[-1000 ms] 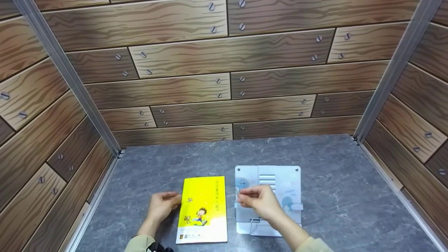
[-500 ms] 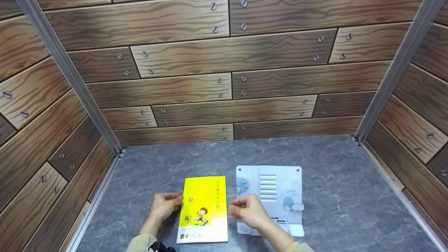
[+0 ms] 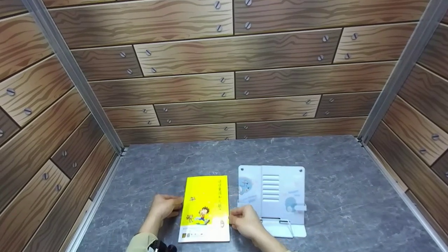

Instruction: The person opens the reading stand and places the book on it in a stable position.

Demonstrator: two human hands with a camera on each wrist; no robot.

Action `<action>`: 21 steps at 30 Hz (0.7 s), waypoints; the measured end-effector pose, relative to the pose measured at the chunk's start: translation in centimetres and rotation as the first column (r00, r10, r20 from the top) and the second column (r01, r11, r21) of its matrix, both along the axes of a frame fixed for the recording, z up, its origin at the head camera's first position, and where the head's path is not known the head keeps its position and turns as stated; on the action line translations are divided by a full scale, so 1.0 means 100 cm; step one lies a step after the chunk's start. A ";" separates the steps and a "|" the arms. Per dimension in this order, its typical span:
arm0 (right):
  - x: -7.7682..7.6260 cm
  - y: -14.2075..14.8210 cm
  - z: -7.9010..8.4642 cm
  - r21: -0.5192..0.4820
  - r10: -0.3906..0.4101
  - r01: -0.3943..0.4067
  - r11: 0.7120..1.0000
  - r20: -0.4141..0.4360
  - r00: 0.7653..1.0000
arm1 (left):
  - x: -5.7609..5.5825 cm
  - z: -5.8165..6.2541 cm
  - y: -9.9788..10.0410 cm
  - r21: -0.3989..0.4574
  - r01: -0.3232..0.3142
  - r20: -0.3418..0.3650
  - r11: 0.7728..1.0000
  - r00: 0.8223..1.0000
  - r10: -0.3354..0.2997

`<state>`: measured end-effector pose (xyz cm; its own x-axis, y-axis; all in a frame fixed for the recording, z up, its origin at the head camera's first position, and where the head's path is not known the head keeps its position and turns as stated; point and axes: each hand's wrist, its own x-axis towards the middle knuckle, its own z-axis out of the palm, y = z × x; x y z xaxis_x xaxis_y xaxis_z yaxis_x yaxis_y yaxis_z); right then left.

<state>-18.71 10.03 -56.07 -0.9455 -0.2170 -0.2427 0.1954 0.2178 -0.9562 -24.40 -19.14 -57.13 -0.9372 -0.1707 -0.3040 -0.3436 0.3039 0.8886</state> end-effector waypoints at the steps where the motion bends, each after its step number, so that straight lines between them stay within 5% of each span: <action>1: 0.000 0.000 -0.001 0.005 -0.008 0.008 1.000 0.002 1.000 | 0.000 0.000 0.000 0.015 0.002 0.008 1.000 1.000 -0.003; 12: -0.001 -0.007 -0.003 -0.075 -0.113 0.123 0.990 0.119 0.986 | 0.003 0.001 0.009 0.006 0.009 0.041 1.000 0.999 -0.010; 21: 0.001 -0.011 -0.006 -0.162 -0.119 0.143 0.976 0.150 0.982 | 0.002 -0.001 0.012 -0.048 -0.017 0.047 0.999 0.999 0.019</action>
